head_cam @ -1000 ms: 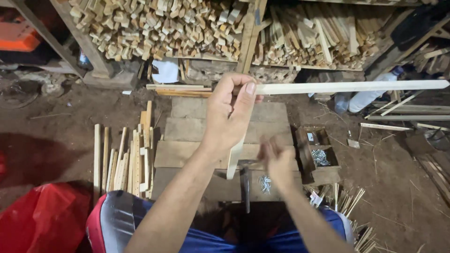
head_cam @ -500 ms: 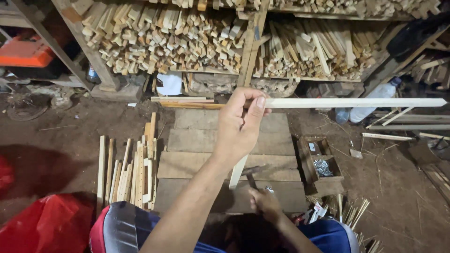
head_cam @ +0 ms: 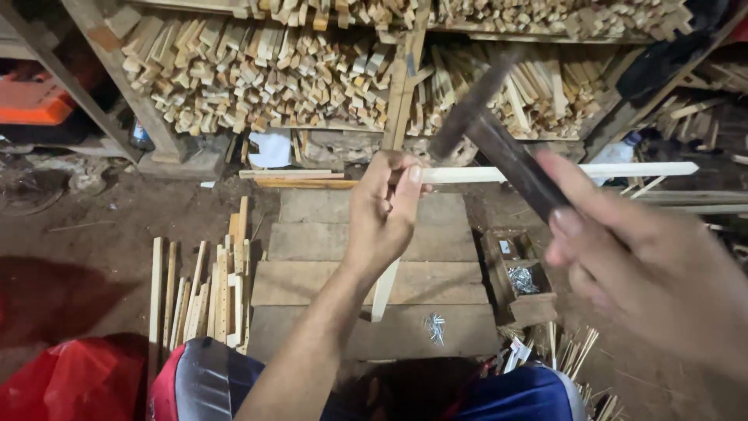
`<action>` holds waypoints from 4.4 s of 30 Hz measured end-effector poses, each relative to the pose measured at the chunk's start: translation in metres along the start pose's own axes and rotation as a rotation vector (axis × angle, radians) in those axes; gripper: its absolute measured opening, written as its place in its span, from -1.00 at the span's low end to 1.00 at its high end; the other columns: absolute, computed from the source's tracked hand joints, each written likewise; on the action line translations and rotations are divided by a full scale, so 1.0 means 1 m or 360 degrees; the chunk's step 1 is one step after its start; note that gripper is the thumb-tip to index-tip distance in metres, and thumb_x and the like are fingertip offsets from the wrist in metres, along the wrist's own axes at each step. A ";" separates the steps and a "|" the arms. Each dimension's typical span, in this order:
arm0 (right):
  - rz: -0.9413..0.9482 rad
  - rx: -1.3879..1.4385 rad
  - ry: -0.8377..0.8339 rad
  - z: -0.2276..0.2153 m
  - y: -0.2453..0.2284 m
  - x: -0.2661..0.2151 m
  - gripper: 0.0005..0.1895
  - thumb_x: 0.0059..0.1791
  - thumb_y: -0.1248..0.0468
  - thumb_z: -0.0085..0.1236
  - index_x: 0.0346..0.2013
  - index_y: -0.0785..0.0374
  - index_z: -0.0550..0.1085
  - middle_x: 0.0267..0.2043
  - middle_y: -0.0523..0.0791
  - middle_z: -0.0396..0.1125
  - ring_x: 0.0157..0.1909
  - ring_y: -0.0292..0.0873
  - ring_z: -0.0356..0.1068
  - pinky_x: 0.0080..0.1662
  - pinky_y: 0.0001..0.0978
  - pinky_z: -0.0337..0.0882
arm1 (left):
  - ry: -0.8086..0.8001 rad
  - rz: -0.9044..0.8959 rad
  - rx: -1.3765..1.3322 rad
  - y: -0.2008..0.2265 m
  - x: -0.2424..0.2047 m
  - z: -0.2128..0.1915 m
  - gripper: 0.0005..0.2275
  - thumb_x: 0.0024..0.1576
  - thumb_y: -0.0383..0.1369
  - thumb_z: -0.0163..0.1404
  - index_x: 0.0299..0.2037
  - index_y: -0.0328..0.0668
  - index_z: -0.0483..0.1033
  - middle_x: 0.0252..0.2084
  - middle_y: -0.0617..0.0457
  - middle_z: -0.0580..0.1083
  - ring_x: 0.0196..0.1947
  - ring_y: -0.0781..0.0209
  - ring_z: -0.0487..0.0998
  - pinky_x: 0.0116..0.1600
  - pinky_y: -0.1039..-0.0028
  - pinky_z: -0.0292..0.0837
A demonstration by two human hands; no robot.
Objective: The person sits on the ground and assembles a rectangular wooden frame from narrow slats. They pick slats from a pile, align them into a frame shape, position nails, and hammer the joints to fasten the pieces together, fitting additional slats as they work.
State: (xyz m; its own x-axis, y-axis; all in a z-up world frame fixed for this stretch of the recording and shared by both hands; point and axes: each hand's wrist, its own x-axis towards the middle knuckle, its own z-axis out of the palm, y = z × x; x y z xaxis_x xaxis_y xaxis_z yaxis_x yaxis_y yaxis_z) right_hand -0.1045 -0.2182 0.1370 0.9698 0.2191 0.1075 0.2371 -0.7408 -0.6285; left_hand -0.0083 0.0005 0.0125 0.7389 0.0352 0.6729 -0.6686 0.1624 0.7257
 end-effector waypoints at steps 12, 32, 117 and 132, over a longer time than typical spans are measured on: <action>-0.0030 0.0217 -0.0037 0.000 -0.031 0.011 -0.24 0.03 0.41 -0.15 0.57 0.07 0.11 -0.60 0.03 0.47 -0.81 -0.25 0.12 -0.82 -0.52 0.04 | 0.0028 -0.0074 0.0101 0.011 -0.007 -0.005 -0.94 0.27 -0.50 -0.11 -0.14 -0.28 0.42 -0.34 0.06 0.48 -0.40 0.38 0.44 -0.32 0.61 0.32; 0.0310 0.0122 -0.0195 0.003 -0.020 0.015 -0.23 0.07 0.28 -0.20 0.61 -0.12 0.04 -0.60 0.02 0.41 -0.78 -0.17 0.10 -0.78 -0.39 0.04 | -0.0002 0.0109 0.0114 -0.002 -0.005 -0.007 -0.94 0.28 -0.55 -0.10 -0.20 -0.20 0.40 -0.39 0.14 0.41 -0.53 0.43 0.25 -0.48 0.60 0.09; 0.1236 0.2303 0.0547 0.445 0.311 0.085 -0.66 0.12 0.10 0.10 -0.03 0.33 0.40 -0.25 0.07 0.42 -0.15 0.00 0.52 0.00 -0.29 0.60 | 0.1269 -0.1968 -0.0840 -0.275 -0.260 -0.095 -0.84 0.31 -0.53 -0.08 0.05 -0.21 0.30 -0.10 -0.17 0.43 -0.02 -0.15 0.61 0.21 -0.10 0.54; 0.1468 0.2120 0.0456 0.498 0.360 0.095 -0.56 0.09 0.02 0.15 0.04 0.29 0.35 -0.11 0.20 0.44 -0.06 0.13 0.51 -0.01 -0.18 0.62 | 0.0278 -0.2229 0.1371 -0.317 -0.293 -0.104 -0.49 0.15 0.21 -0.13 -0.27 -0.10 0.57 -0.23 -0.10 0.63 -0.04 -0.05 0.65 0.06 0.11 0.56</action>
State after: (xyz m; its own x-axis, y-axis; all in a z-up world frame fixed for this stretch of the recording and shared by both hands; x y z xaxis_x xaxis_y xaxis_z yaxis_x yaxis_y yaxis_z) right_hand 0.0438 -0.1485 -0.4625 0.7609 -0.1889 -0.6208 -0.4581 0.5211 -0.7201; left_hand -0.0043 0.0415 -0.4301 0.7295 0.4549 -0.5108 0.6795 -0.3964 0.6174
